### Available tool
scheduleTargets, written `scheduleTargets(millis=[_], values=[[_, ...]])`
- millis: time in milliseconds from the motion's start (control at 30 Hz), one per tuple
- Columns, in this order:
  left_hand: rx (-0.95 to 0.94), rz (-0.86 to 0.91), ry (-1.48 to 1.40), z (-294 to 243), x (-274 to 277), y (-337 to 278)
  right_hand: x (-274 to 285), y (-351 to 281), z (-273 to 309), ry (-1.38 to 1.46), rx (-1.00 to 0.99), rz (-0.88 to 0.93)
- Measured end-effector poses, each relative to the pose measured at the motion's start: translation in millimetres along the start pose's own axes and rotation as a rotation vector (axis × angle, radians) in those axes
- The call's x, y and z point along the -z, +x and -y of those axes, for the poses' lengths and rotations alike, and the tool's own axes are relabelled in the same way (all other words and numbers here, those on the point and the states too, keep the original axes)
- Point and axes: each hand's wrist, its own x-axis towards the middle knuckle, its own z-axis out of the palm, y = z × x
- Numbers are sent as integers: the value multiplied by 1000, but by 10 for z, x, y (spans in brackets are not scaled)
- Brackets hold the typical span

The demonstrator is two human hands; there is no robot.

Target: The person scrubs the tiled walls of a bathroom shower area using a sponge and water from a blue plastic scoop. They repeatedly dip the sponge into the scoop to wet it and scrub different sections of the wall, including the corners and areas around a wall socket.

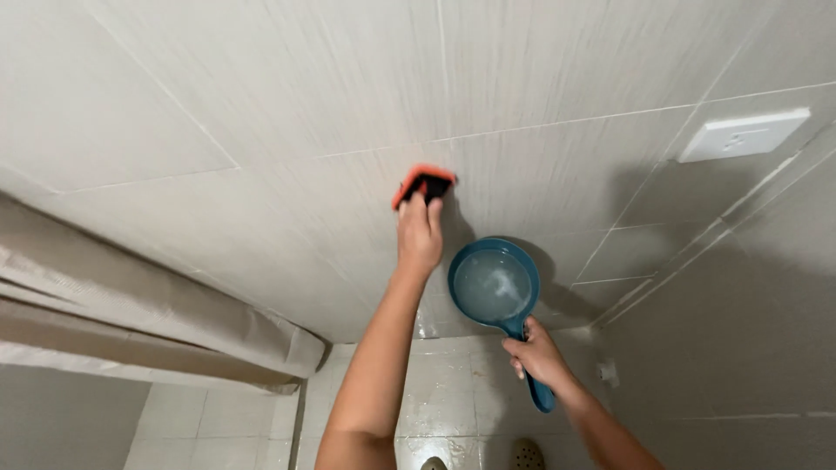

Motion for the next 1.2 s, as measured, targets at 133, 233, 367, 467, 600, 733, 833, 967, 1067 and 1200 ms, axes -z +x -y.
scheduleTargets(millis=[133,233,367,467,600,733,833,967,1067,1200], values=[[153,315,160,121,-212,-431,137,34,-91,61,37,-15],[141,419,282,269,-366,-653,222,-105,12,-13,23,-41],[124,237,226,-173,-193,-256,286,-179,89,-23,11,-60],[59,43,180,-557,-89,144,352,-142,2,-3,17,-73],[121,-63,35,-869,-159,362,419,-154,10,7,38,-32],[24,-72,125,-650,-502,122,457,-111,-2,-1,32,-51],[90,129,101,-610,-546,-28,496,-80,-25,52,24,-33],[101,-13,18,-693,-484,111,550,-198,82,7,62,-1],[40,-142,10,-904,-523,309,605,-204,60,16,80,29],[-5,48,185,-1234,-557,371,632,-245,67,11,65,2]])
